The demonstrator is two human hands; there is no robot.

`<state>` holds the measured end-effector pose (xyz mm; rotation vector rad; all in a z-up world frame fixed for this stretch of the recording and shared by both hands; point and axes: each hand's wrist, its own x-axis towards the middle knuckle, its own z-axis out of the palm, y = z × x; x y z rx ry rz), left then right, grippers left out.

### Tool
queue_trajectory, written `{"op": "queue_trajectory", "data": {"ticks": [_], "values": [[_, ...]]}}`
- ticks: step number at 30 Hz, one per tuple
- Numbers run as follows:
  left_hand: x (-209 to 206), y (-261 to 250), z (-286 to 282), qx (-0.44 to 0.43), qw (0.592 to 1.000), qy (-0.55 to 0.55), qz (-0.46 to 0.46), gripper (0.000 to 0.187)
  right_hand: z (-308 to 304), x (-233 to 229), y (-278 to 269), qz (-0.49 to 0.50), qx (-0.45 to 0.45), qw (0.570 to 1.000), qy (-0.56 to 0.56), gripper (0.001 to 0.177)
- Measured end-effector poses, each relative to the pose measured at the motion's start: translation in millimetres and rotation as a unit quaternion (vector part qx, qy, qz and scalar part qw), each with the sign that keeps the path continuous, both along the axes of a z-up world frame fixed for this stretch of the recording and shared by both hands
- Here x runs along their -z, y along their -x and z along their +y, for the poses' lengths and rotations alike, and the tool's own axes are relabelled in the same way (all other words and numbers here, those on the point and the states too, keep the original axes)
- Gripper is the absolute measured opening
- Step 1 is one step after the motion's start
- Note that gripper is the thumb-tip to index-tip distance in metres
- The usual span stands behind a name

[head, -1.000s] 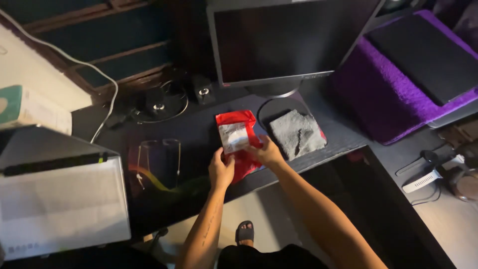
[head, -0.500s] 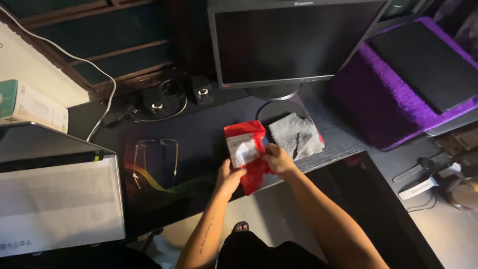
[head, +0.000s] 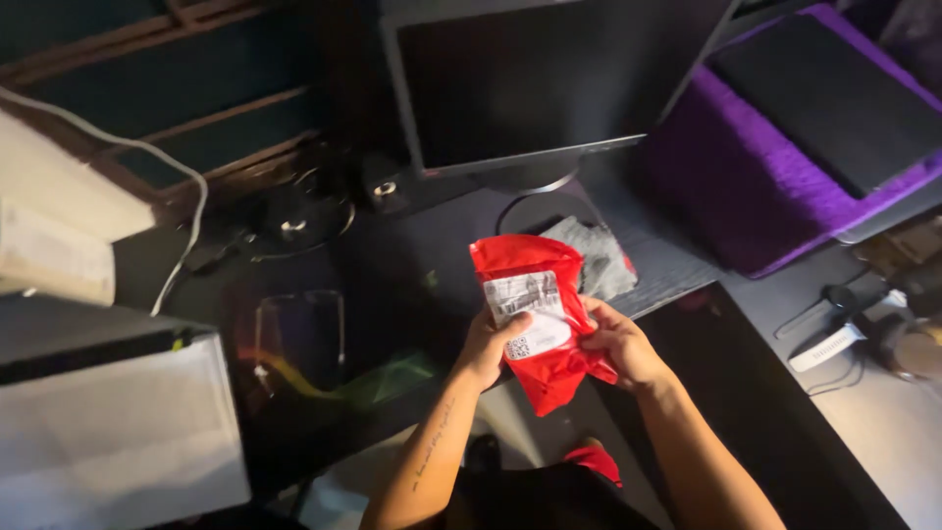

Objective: The person organizes various objects on a desk, handles glasses, a phone, and a headset.

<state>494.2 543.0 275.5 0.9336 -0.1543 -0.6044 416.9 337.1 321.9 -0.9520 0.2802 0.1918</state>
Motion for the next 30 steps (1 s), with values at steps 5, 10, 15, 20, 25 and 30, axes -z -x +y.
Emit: {"op": "queue_trajectory", "data": {"ticks": [5,10,15,20,25,30], "values": [[-15,-16,-58,0.067,0.998,0.001,0.008,0.045,-62,23,17,-0.054,0.030,0.998,-0.017,0.060],[-44,-34,-137,0.129,0.986,-0.058,-0.082,0.048,-113,-8,21,-0.080,0.096,0.992,0.026,0.061],[-64,-55,-236,0.209,0.957,-0.032,-0.198,0.053,-185,-20,14,-0.068,0.198,0.966,0.154,0.056],[-102,-68,-327,0.243,0.950,-0.051,-0.188,0.053,-258,-49,5,-0.080,0.261,0.947,0.167,0.044],[-136,-82,-396,0.192,0.926,-0.158,-0.286,0.054,-326,-70,-15,-0.118,0.336,0.919,0.165,0.039],[-144,-102,-453,0.121,0.921,-0.171,-0.327,0.059,-384,-92,-49,-0.090,0.375,0.898,0.214,0.035]]}}
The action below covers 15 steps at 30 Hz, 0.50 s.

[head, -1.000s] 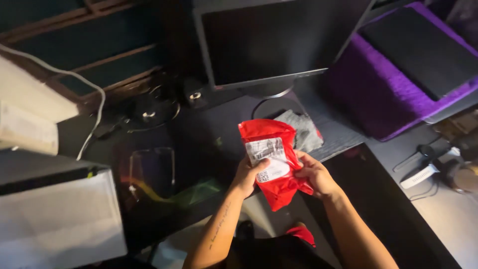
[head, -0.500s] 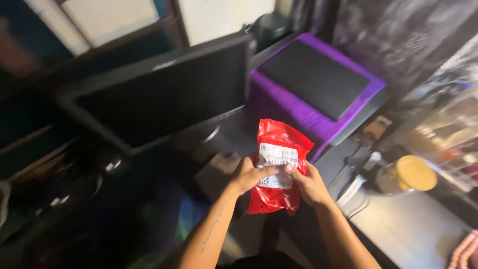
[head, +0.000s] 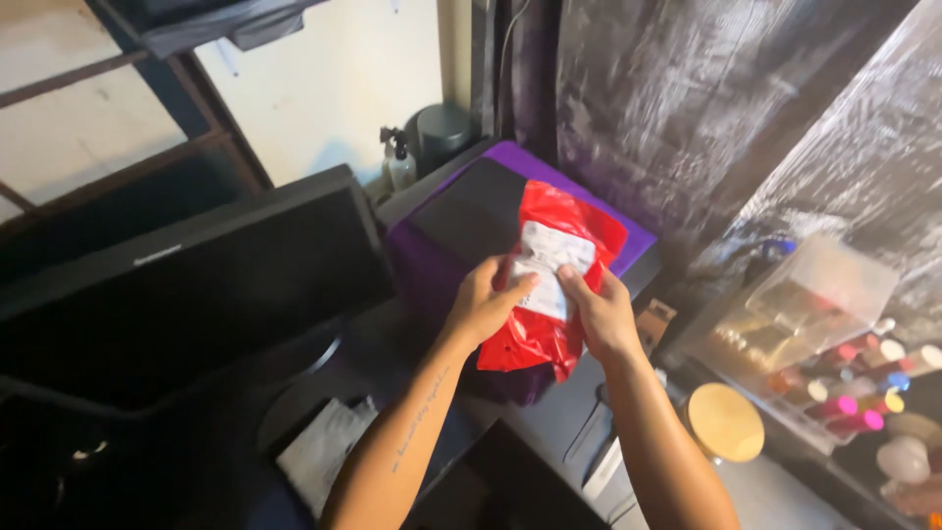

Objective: The person organizes various objects on a desk, handles glasses, a phone, and a headset.

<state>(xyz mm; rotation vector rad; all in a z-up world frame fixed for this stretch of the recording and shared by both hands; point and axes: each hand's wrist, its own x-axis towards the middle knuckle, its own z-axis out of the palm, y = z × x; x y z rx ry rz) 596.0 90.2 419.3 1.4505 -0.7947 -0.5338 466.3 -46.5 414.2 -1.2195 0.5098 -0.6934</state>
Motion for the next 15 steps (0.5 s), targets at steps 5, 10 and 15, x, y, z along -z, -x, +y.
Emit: {"op": "queue_trajectory", "data": {"ticks": [5,10,15], "values": [[-3,-36,-38,-0.137,0.984,-0.031,-0.112,0.047,-50,-1,-59,-0.016,-0.031,0.999,0.033,0.033],[27,-117,-81,-0.267,0.924,-0.028,-0.272,0.034,-68,-3,-105,-0.006,-0.048,0.998,-0.027,0.027],[20,-163,-94,-0.254,0.895,-0.204,-0.304,0.038,-76,-2,-128,0.115,-0.108,0.987,-0.012,0.027]]}}
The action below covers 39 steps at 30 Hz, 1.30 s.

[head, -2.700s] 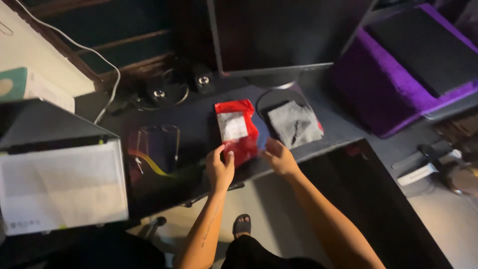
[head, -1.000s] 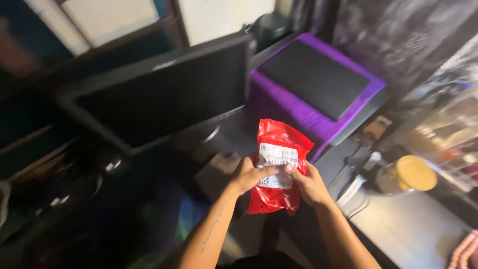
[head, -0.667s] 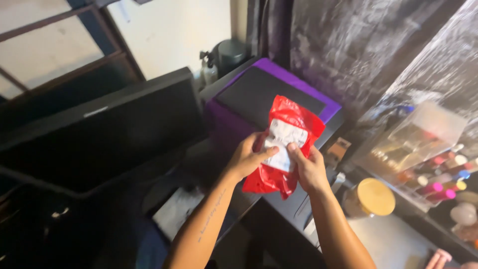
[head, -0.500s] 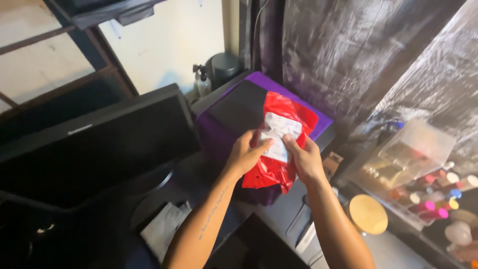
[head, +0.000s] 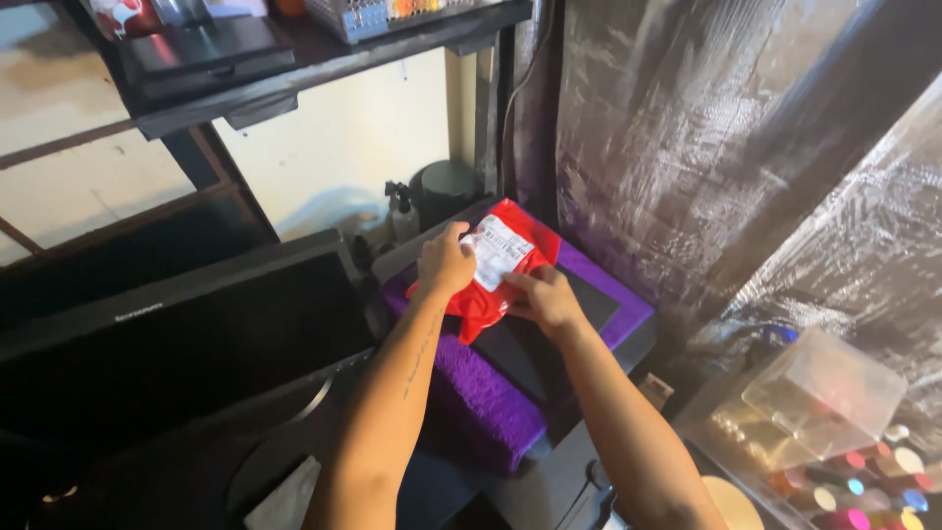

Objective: The person organizes various objects on a desk, handles glasses, a phone, and a headset.

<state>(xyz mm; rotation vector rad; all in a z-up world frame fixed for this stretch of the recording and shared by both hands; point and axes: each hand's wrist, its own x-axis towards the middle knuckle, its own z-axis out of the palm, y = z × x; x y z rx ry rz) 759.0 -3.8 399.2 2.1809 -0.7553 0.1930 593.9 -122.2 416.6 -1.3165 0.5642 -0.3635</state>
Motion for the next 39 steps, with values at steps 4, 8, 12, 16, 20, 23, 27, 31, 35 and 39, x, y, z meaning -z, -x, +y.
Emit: {"op": "queue_trajectory", "data": {"ticks": [4,8,12,16,20,23,27,31,35,39], "values": [[13,-18,-9,-0.010,1.000,0.006,-0.011,0.039,-12,17,-12,-0.024,-0.061,0.995,-0.073,0.030],[6,-10,-3,-0.037,0.998,-0.055,0.005,0.035,-4,17,-12,-0.036,-0.068,0.997,0.007,0.029],[9,-6,3,-0.035,0.997,-0.073,-0.001,0.032,8,14,-8,0.013,-0.026,0.993,0.112,0.027],[11,11,22,-0.047,0.997,-0.039,-0.051,0.028,3,21,6,-0.066,-0.045,0.997,0.019,0.033],[-6,65,72,0.037,0.972,0.134,-0.189,0.028,31,5,33,-0.089,0.069,0.991,0.075,0.043],[-15,107,126,0.058,0.965,0.187,-0.175,0.025,67,3,45,-0.165,0.052,0.979,0.110,0.038],[3,148,215,0.032,0.965,0.223,-0.138,0.020,148,-4,52,-0.222,-0.060,0.965,0.127,0.022],[33,170,322,-0.052,0.967,0.213,-0.132,0.017,238,20,31,-0.225,-0.202,0.951,0.058,0.022],[61,200,436,-0.191,0.953,0.196,-0.133,0.016,341,38,13,-0.182,-0.336,0.921,0.070,0.021],[99,232,545,-0.309,0.924,0.177,-0.139,0.017,451,43,8,-0.098,-0.438,0.890,0.077,0.023]]}}
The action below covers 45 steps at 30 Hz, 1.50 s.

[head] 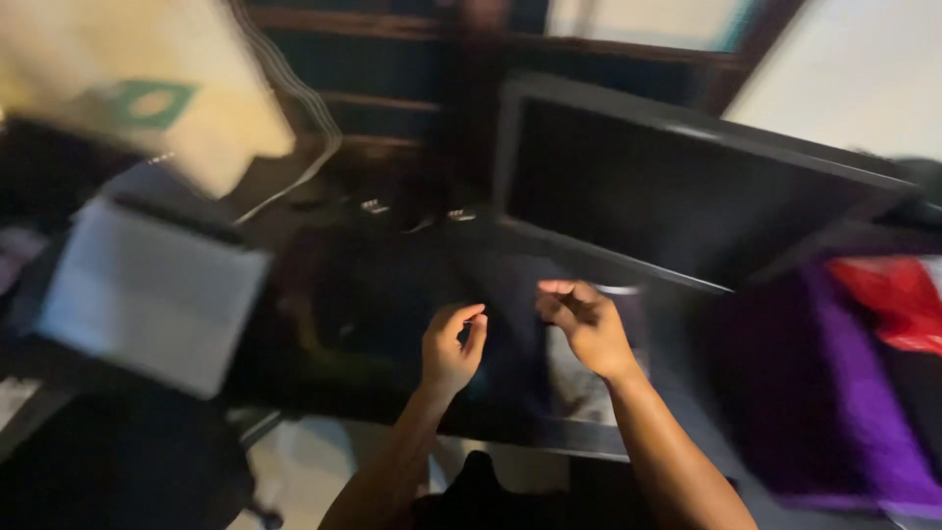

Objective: The person organizes various objects on a desk, handles glasses, a phone, and a headset.

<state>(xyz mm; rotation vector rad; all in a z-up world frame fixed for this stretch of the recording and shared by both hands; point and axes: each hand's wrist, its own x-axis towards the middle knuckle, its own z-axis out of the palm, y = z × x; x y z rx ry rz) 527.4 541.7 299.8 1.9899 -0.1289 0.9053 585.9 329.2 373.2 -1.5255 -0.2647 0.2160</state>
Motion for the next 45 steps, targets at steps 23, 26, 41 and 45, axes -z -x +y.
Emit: {"op": "queue_trajectory", "data": {"ticks": [23,26,41,45], "values": [[43,27,249,-0.194,0.975,-0.074,0.081,0.027,322,120,-31,0.268,-0.016,0.948,0.174,0.030],[65,1,256,-0.222,0.963,-0.130,0.074,0.030,307,149,-39,0.261,-0.046,0.957,0.122,0.031],[14,-90,121,-0.024,0.952,0.018,0.306,0.035,217,165,36,0.179,0.066,0.956,-0.224,0.017],[2,-94,94,0.022,0.958,-0.044,0.284,0.020,196,149,41,0.261,0.075,0.954,-0.125,0.027]]}}
